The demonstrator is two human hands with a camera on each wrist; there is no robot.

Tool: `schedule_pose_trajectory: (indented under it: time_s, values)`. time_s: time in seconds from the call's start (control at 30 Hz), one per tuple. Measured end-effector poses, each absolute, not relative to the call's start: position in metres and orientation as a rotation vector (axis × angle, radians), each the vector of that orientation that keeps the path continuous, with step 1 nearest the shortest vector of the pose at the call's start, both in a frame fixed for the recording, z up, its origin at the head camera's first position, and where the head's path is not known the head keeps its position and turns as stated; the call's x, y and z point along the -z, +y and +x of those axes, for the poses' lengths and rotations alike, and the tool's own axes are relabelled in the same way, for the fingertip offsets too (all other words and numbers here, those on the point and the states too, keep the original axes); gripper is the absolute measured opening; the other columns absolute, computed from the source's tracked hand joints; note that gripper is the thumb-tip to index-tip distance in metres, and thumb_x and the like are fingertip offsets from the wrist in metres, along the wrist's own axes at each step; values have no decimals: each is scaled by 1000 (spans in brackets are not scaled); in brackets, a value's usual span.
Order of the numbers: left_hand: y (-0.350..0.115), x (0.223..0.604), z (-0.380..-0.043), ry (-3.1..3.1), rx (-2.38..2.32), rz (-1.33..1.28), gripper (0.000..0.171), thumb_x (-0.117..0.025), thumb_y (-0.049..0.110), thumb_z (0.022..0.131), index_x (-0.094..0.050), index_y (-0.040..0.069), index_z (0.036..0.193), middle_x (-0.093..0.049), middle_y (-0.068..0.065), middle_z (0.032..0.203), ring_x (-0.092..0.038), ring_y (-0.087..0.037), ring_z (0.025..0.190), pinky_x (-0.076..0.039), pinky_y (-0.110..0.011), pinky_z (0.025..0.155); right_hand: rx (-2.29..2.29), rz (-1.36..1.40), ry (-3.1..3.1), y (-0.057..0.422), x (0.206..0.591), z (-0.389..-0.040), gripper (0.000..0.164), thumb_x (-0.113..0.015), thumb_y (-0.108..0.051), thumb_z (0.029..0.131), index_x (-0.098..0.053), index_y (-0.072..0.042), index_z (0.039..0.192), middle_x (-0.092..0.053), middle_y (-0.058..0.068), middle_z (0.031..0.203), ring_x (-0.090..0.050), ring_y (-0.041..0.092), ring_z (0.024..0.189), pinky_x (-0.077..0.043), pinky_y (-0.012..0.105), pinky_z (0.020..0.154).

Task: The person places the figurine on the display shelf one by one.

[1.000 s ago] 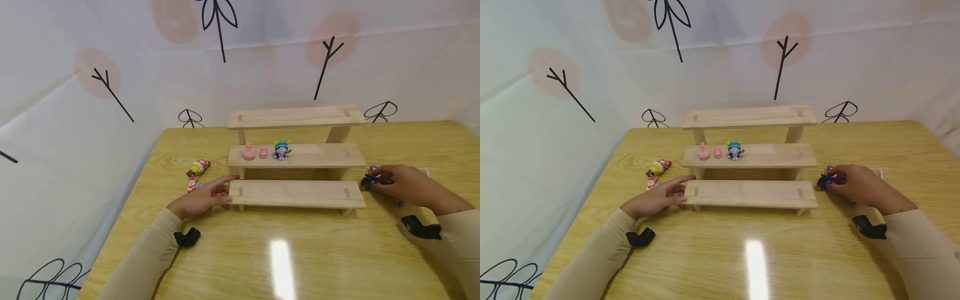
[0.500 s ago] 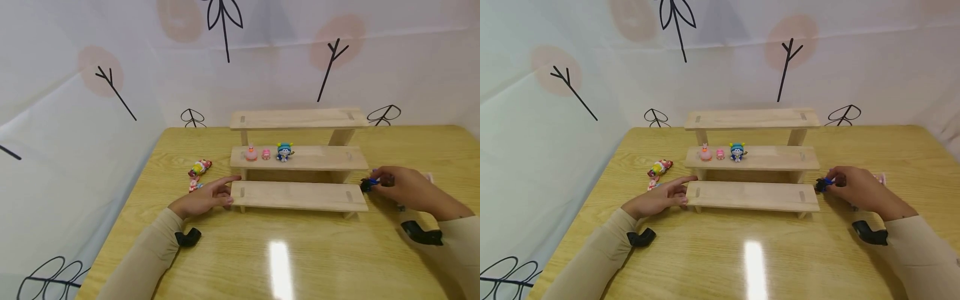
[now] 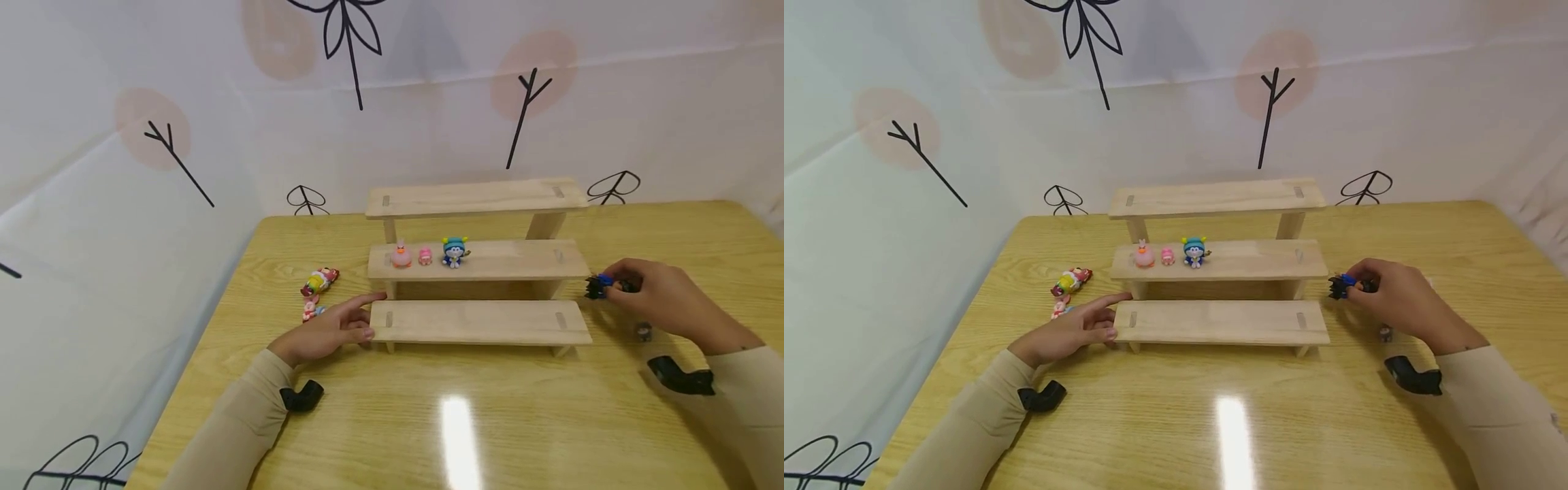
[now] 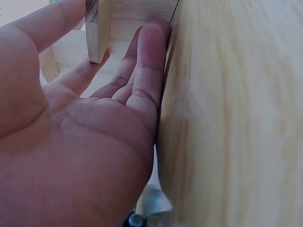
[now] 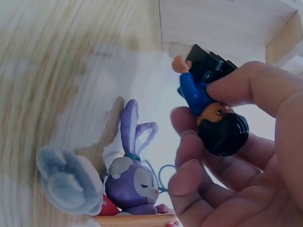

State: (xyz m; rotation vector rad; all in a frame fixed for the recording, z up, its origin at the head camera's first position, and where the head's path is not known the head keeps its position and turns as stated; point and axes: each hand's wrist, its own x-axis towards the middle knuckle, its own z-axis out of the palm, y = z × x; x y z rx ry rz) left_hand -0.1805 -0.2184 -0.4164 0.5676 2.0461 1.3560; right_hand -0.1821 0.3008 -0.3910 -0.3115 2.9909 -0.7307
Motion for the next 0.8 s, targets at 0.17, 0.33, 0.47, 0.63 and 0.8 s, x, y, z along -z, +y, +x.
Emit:
schedule_pose_trajectory:
  time_s: [0.17, 0.33, 0.47, 0.63, 0.8]
  values:
    - [-219, 418, -180, 2037, -1366, 583, 64, -58, 28, 103, -26, 34, 158, -56, -16, 136, -67, -24, 105, -51, -36, 97, 819, -321, 3097, 298, 387, -179, 26, -66, -17, 97, -60, -1, 117, -68, 20, 98, -47, -8, 67, -39, 24, 54]
    - [-219, 418, -181, 2031, -1379, 577, 63, -59, 27, 103, -28, 37, 157, -58, -15, 134, -66, -25, 107, -52, -37, 97, 942, -249, 3154, 296, 380, -176, 28, -66, -18, 97, -54, -2, 117, -67, 25, 106, -46, -15, 69, -38, 23, 54]
    - [-220, 418, -180, 2019, -1387, 569, 64, -59, 27, 102, -28, 37, 157, -56, -15, 136, -65, -25, 109, -52, -38, 97, 1003, -224, 3198, 293, 376, -173, 29, -65, -22, 98, -58, -4, 119, -66, 6, 103, -45, -21, 73, -39, 22, 53]
    - [-220, 418, -182, 2040, -1368, 567, 63, -60, 29, 102, -29, 40, 156, -56, -14, 136, -66, -25, 108, -51, -38, 98, 1079, -248, 3271, 287, 369, -169, 28, -65, -19, 98, -61, -4, 121, -60, -10, 97, -41, -28, 76, -39, 12, 53]
    - [-220, 419, -182, 2020, -1378, 583, 64, -59, 27, 103, -27, 35, 157, -56, -17, 136, -66, -25, 107, -52, -36, 96, 1164, -222, 3306, 278, 365, -160, 26, -63, -20, 99, -64, -9, 122, -48, -35, 89, -42, -30, 79, -39, 13, 49]
